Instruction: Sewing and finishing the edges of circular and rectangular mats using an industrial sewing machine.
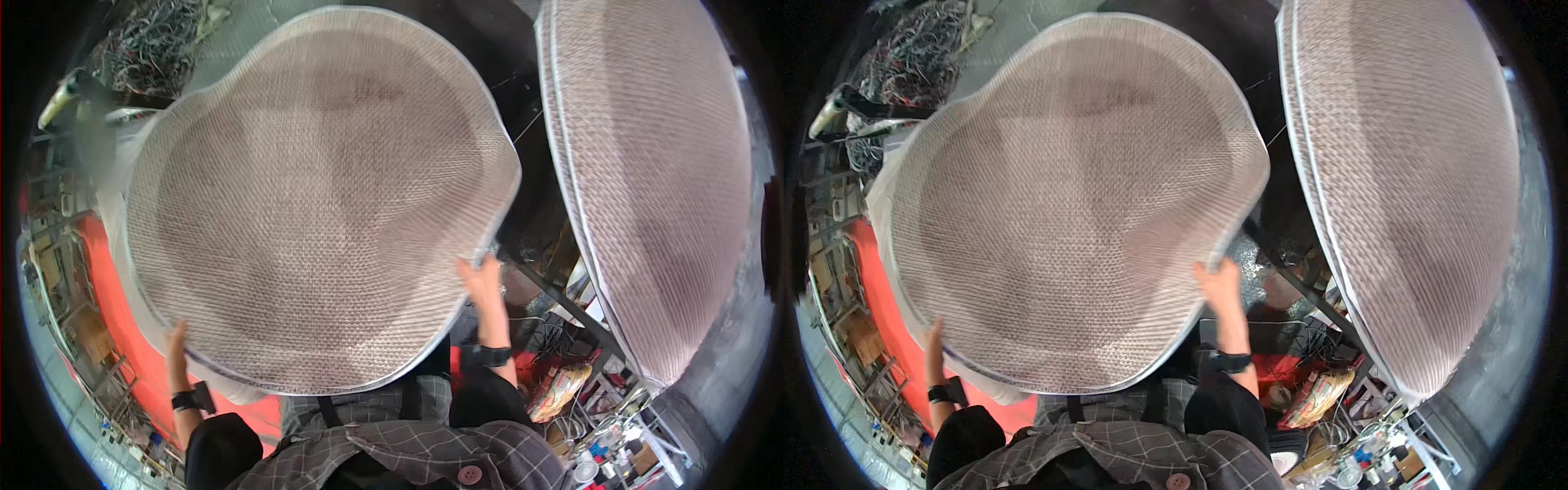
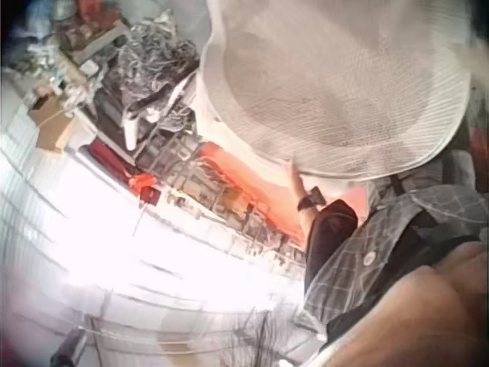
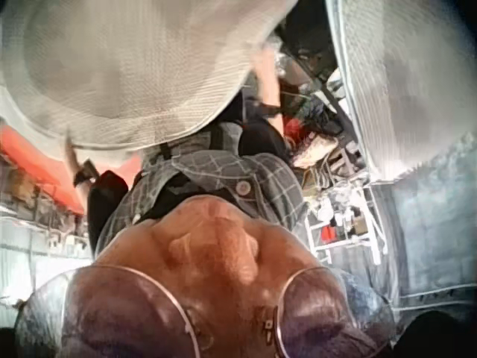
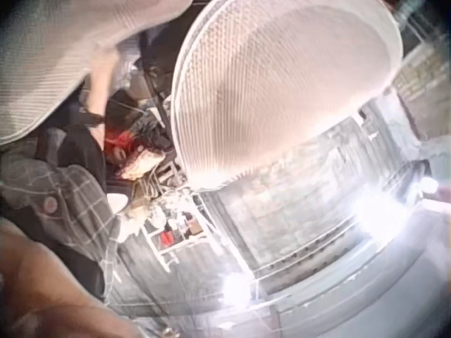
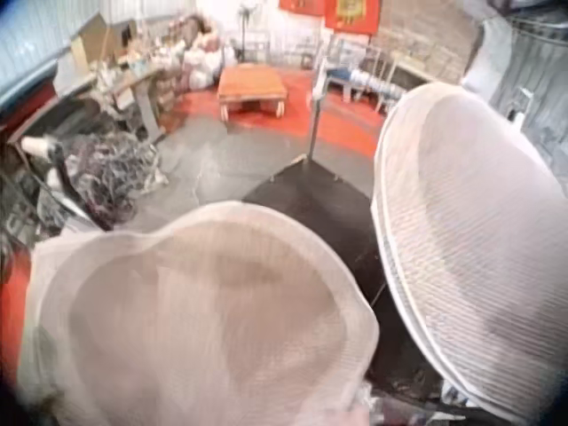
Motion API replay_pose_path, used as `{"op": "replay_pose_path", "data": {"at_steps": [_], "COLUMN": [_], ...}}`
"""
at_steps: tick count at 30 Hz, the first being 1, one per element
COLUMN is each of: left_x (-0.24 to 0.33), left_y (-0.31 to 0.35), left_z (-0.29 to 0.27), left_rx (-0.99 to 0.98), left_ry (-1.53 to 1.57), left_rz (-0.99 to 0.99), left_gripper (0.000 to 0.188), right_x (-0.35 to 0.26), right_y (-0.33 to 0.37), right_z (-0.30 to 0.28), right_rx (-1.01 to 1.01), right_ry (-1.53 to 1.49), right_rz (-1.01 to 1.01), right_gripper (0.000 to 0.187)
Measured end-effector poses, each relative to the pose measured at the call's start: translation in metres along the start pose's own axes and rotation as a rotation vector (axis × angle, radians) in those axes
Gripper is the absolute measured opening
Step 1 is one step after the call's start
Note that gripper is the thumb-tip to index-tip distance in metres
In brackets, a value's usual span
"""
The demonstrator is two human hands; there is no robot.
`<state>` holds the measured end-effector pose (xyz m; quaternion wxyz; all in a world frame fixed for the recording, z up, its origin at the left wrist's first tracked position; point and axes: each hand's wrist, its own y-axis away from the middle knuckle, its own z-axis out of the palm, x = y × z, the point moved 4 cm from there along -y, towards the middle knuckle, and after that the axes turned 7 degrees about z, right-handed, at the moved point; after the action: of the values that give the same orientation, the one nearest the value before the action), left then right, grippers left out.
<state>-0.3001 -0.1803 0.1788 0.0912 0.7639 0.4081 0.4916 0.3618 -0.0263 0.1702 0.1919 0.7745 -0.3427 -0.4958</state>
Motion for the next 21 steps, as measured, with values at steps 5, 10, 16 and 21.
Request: {"op": "replay_pose_path", "data": {"at_steps": [5, 10, 16, 21], "left_x": [0.094, 0.197, 0.169, 0.141], "left_y": [0.027, 0.084, 0.005, -0.01], "left_z": [0.054, 0.029, -0.026, -0.032], "left_rx": [0.16, -0.015, -0.085, -0.022], "left_ry": [-0.035, 0.478, 0.468, 0.4], "left_rz": [0.229, 0.384, 0.651, 0.814], "left_gripper": [0.037, 0.024, 0.023, 0.032], "right_x": [-0.139, -0.209, -0.211, -0.166], "right_y": [0.058, 0.116, 0.176, 0.187], "right_z": [-0.019, -0.118, -0.067, -0.055], "right_rx": [-0.061, -0.211, -0.175, 0.018], "right_ry": [-0.128, -0.431, -0.386, -0.359], "right_rz": [-0.414, -0.458, -0.644, -0.807], "right_gripper": [0.029, 0.023, 0.018, 0.017]}}
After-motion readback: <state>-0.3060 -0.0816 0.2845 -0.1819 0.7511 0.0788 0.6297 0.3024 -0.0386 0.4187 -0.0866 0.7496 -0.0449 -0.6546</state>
